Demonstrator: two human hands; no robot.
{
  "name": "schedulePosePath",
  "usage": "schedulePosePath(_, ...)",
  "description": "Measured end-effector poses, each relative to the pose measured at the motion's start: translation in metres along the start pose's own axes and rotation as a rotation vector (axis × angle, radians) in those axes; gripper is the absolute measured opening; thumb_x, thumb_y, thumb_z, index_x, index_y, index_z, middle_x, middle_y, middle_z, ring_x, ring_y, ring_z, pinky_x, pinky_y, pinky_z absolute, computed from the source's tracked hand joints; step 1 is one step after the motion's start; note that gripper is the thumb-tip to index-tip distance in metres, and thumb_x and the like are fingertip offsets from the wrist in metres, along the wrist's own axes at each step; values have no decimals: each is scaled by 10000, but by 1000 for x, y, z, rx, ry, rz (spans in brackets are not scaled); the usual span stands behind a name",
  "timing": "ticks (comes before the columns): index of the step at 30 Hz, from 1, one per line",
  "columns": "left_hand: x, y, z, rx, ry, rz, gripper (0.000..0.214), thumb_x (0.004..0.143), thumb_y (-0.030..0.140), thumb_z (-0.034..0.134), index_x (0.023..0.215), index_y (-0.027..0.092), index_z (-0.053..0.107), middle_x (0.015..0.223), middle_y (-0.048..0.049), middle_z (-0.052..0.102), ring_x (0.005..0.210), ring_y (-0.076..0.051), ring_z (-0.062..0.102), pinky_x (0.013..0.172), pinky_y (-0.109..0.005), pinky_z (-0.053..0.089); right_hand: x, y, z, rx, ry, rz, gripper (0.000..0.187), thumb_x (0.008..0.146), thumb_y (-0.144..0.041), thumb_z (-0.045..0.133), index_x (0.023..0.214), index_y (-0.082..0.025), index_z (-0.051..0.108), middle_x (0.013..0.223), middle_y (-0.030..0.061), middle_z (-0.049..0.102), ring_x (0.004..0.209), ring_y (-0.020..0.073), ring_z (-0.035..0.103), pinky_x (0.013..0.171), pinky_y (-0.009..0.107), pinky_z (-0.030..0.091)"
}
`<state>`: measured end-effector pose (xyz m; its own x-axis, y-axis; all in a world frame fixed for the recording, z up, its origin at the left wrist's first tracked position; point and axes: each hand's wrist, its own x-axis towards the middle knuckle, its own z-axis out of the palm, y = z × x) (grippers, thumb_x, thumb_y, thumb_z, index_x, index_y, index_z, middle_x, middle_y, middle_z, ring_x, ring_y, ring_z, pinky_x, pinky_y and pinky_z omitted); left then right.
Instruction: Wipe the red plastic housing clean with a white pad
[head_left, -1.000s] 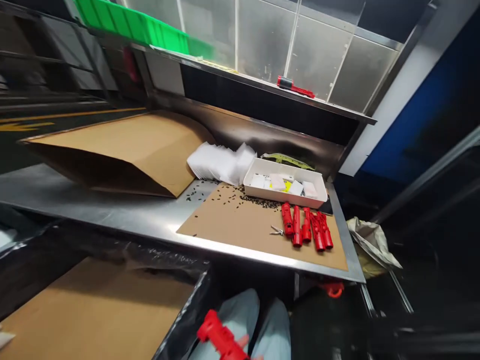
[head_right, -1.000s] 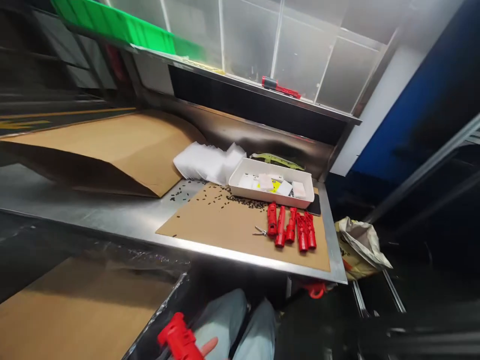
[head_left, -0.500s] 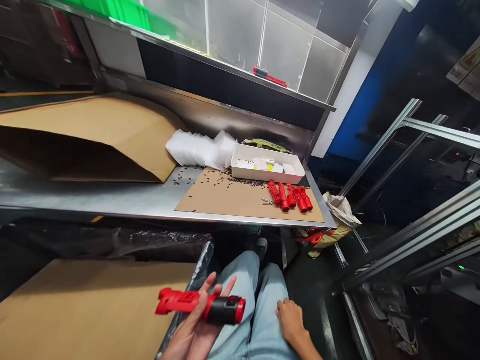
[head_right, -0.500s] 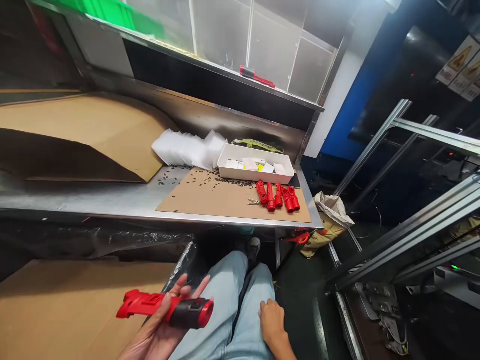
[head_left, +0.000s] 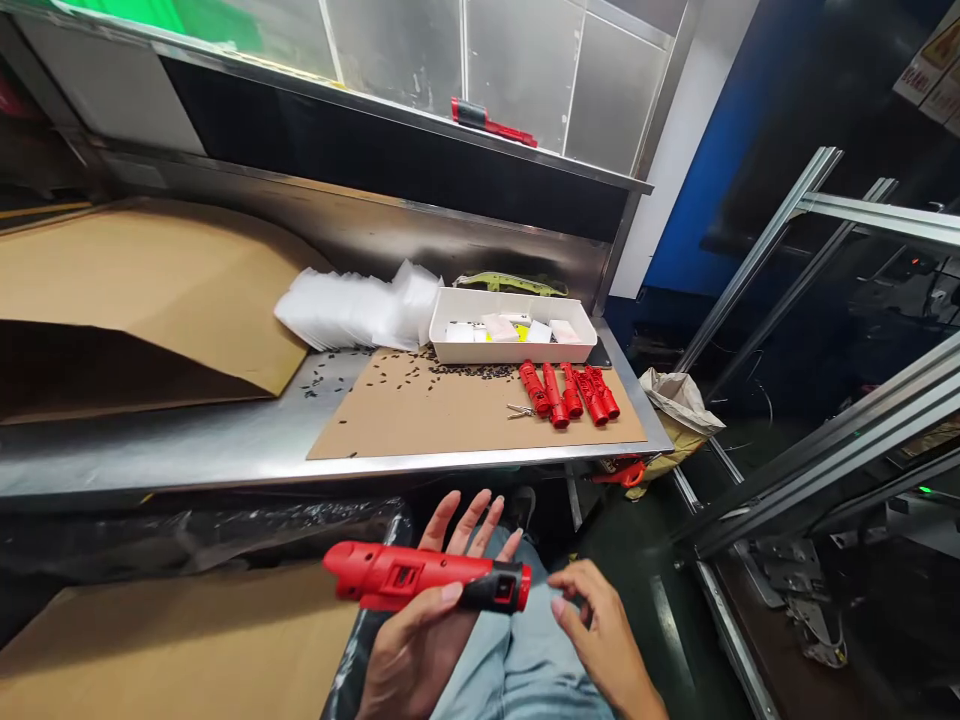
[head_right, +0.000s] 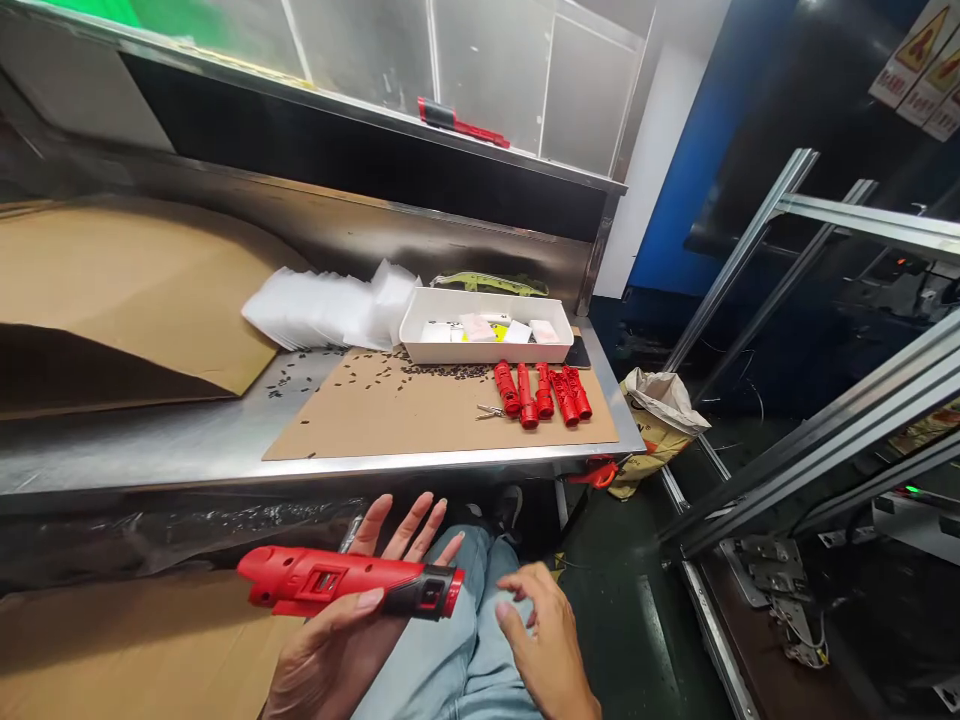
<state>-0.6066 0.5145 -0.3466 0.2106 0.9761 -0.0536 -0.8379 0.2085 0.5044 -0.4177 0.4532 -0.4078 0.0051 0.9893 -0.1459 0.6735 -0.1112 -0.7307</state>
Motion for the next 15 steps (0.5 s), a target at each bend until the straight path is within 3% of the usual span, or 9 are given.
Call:
schedulePosePath(3, 10, 2, 13, 24, 35, 15, 605, 730, 200, 629, 1317, 336, 585, 1427, -95, 567, 1436, -354, 302, 1166, -678, 69, 16, -52, -25, 403, 119, -152, 463, 945, -580, 427, 1113, -230, 680, 1014, 63, 605, 896, 187, 592, 727, 252, 446)
schedulePosePath(6, 16, 7, 25, 57, 90, 10, 577, 745, 203, 637, 1304, 338, 592, 1411, -88, 583, 1421, -334, 339, 1180, -654, 94, 22, -81, -35, 614, 210, -102, 503, 852, -666, 553, 903, -198, 729, 788, 22, 547, 714, 157, 501, 645, 258, 378)
schedulePosePath(9, 19, 11, 32, 118, 108, 7, 550, 769, 196, 649, 1298, 335, 594, 1425, -82, 571, 1421, -321, 340, 1185, -627, 155, 27, -89, -34, 647, 261, -30, 515, 821, -672, 585, 780, -174, 713, 717, 5, 499, 673, 141, 438, 613, 261, 316)
schedulePosePath(15, 26, 10, 36, 182, 110, -37, 634, 707, 290, 759, 1318, 323, 593, 1418, -96, 576, 1396, -358, 375, 1161, -592, 259, 40, -97, -28, 980, 138, 90, 546, 712, -680, 690, 586, -165, 563, 604, -35, 384, 601, 104, 295, 577, 253, 246)
